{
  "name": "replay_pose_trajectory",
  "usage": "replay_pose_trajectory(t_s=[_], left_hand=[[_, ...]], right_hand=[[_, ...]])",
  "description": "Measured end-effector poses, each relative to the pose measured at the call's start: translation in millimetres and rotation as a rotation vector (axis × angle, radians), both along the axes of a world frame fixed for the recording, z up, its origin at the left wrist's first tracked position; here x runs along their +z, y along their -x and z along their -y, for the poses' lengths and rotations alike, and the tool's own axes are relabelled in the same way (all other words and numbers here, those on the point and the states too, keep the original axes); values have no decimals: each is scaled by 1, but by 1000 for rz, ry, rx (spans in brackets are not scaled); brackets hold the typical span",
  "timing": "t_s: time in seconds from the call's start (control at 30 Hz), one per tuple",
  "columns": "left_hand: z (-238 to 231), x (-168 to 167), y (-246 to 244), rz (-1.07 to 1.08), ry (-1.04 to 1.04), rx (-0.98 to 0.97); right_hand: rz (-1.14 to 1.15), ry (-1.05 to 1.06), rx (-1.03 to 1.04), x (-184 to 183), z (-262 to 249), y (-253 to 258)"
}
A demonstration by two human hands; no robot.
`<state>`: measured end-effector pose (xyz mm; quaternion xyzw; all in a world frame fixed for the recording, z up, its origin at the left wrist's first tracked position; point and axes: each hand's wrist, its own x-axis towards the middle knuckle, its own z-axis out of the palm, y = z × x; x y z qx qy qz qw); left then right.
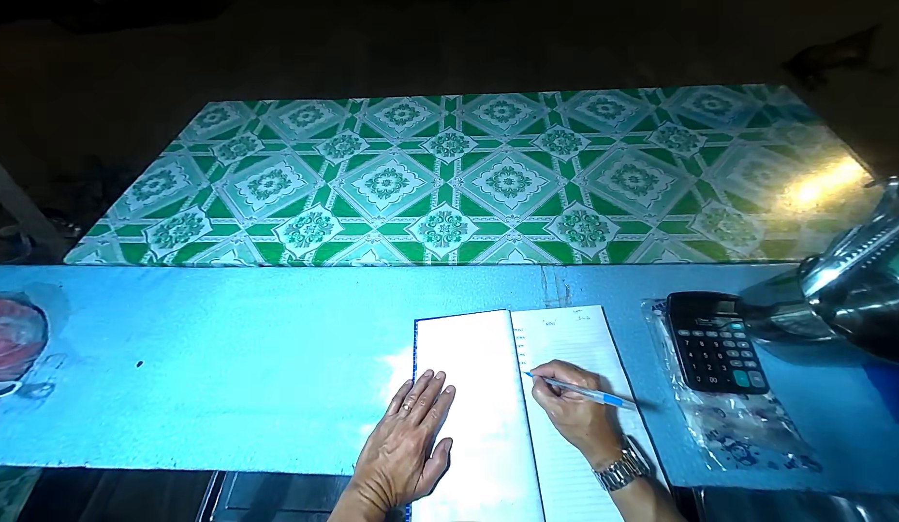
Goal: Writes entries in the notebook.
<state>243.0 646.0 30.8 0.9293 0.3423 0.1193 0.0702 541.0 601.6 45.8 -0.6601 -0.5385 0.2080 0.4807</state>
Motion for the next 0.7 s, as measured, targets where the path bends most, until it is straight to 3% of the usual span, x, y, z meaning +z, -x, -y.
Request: replay_pose_trajectory(t_s=[0.7], left_hand=[[0, 0, 0, 12, -4, -3]], right_hand=[[33, -29, -46, 0, 1, 0]])
